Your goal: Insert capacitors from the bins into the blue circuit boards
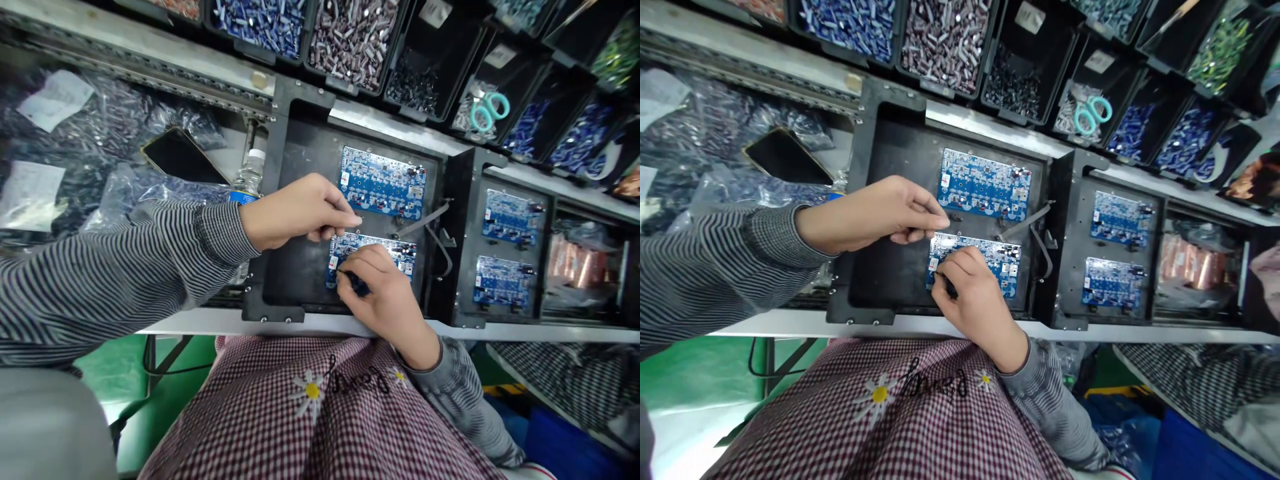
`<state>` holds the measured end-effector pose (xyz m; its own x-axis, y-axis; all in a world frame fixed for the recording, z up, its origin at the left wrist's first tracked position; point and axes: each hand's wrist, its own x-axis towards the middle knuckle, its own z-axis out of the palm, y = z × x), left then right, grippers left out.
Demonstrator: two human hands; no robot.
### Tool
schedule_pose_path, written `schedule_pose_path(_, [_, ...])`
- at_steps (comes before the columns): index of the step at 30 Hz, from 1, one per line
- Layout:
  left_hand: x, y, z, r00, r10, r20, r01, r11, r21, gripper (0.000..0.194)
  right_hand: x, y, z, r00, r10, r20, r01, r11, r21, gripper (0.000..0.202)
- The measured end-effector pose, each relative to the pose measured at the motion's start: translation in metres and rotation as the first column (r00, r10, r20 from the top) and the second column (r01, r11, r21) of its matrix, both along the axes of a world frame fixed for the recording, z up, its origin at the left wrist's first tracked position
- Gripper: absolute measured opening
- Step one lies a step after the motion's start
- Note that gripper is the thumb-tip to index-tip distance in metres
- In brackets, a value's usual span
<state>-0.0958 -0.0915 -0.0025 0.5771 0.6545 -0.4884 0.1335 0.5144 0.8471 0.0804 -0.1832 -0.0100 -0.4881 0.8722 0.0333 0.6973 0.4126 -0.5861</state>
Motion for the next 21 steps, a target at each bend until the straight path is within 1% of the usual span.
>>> schedule_pose_path(4, [0.0021,-0.0027,-0.0004,0.999,0.033,-0.011,-0.033,0.999,0.023,0.015,0.0005,0.0019,0.0022,1.000,0.013,-0.002,-0.013,1.000,-0.010,0.011])
schedule_pose_path(16, [0.0036,-0.0005,-0.0055,0.999,0.015,-0.039,-0.014,1.000,0.019,0.014,0.0028,0.0046,0.0009,0.998,0.050,-0.047,-0.052,0.998,-0.035,0.014])
schedule_pose_path(19, [0.0039,0.0000,-0.0069,0.998,-0.002,-0.065,0.003,1.000,0.016,0.014,0.0048,0.0061,0.0030,0.995,0.066,-0.076,-0.070,0.996,-0.059,0.015])
schedule_pose_path(21, [0.0036,0.0005,-0.0075,0.997,-0.016,-0.081,0.016,1.000,0.000,0.016,0.0071,0.0094,0.0062,0.994,0.058,-0.093,-0.062,0.997,-0.044,0.014])
